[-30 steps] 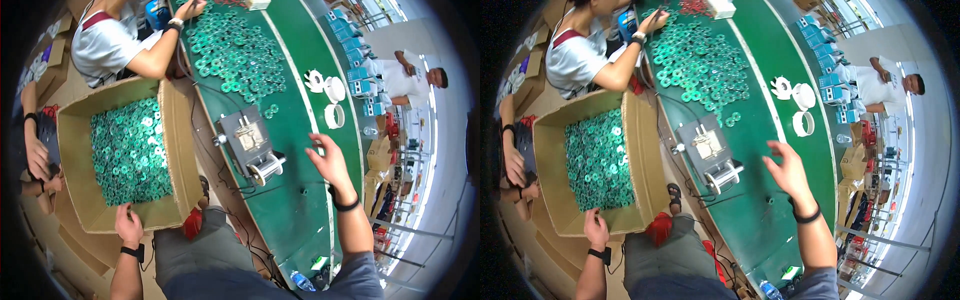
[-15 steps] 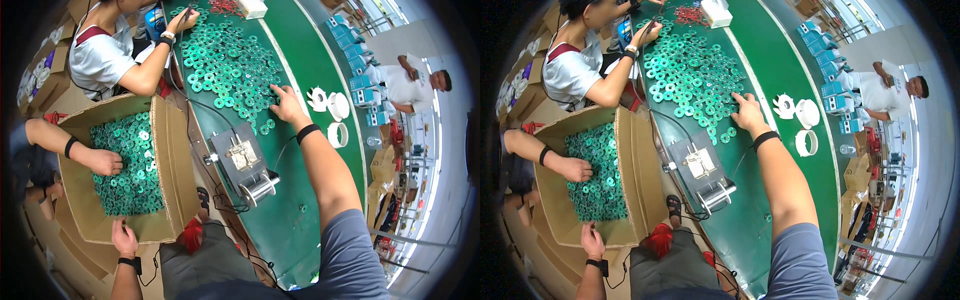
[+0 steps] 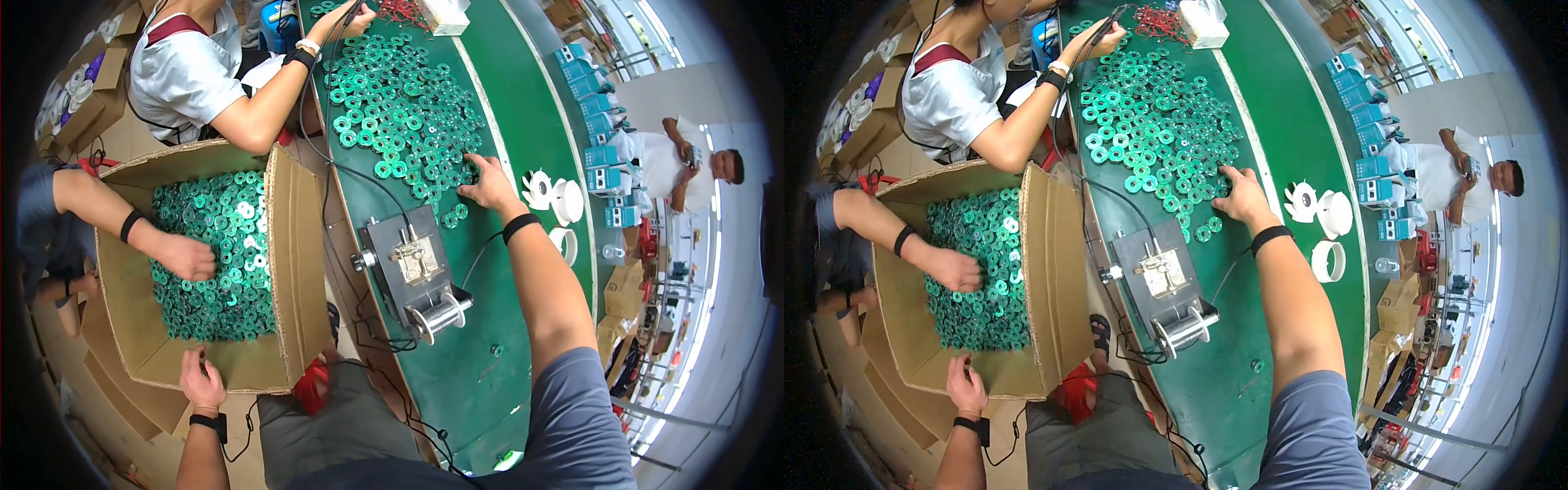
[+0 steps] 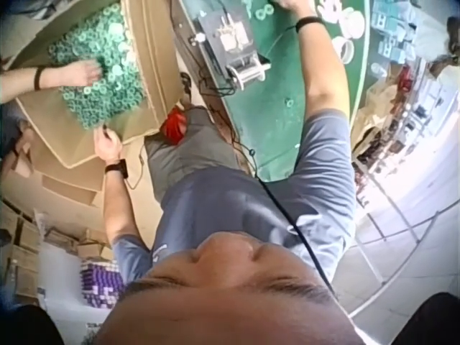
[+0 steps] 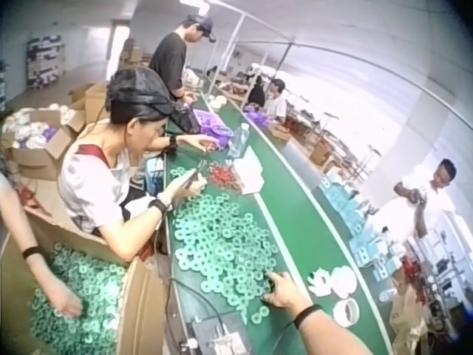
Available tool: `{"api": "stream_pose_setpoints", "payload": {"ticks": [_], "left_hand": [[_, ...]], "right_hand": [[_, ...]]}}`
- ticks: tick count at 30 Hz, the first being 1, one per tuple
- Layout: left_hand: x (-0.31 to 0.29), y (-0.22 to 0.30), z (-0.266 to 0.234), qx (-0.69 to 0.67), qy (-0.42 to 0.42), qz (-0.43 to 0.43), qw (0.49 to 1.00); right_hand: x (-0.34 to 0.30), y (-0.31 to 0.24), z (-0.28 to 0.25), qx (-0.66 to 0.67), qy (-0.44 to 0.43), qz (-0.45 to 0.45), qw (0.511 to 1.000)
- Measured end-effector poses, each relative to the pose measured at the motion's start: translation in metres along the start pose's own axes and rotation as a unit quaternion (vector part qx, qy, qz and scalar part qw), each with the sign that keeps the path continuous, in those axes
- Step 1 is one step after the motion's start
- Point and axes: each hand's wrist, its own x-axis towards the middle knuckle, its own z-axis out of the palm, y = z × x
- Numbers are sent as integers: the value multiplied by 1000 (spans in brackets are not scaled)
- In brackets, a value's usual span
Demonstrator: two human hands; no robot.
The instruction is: The person picks up green components from a cardboard box and arranges them into a grid on a green assembly table before returning them to the box.
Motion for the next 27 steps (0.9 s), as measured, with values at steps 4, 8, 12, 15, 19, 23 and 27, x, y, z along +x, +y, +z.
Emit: {"api": "stream_pose_setpoints", "payload": {"ticks": [4, 8, 12, 15, 19, 23, 27], "left_hand": [[0, -2, 1, 6, 10, 15, 1000], [2, 0, 1, 9, 11, 15, 1000], [1, -2, -3, -2, -11, -28, 1000], [-3, -10, -7, 34, 13, 6, 999], [0, -1, -4, 29, 25, 29, 999], [2, 0, 2, 41, 14, 10, 999], [3, -1, -4, 21, -15, -27, 999]], "right_hand": [[4, 0, -2, -10, -22, -1, 1000], [2, 7, -3, -13, -22, 4, 1000], [-7, 10, 3, -18, -30, 15, 999], [-14, 18, 11, -33, -35, 7, 999], [-37, 44, 8, -35, -36, 16, 999], [-81, 71, 1, 10, -18, -1, 1000], [-153, 69, -25, 96, 1, -19, 995]]}}
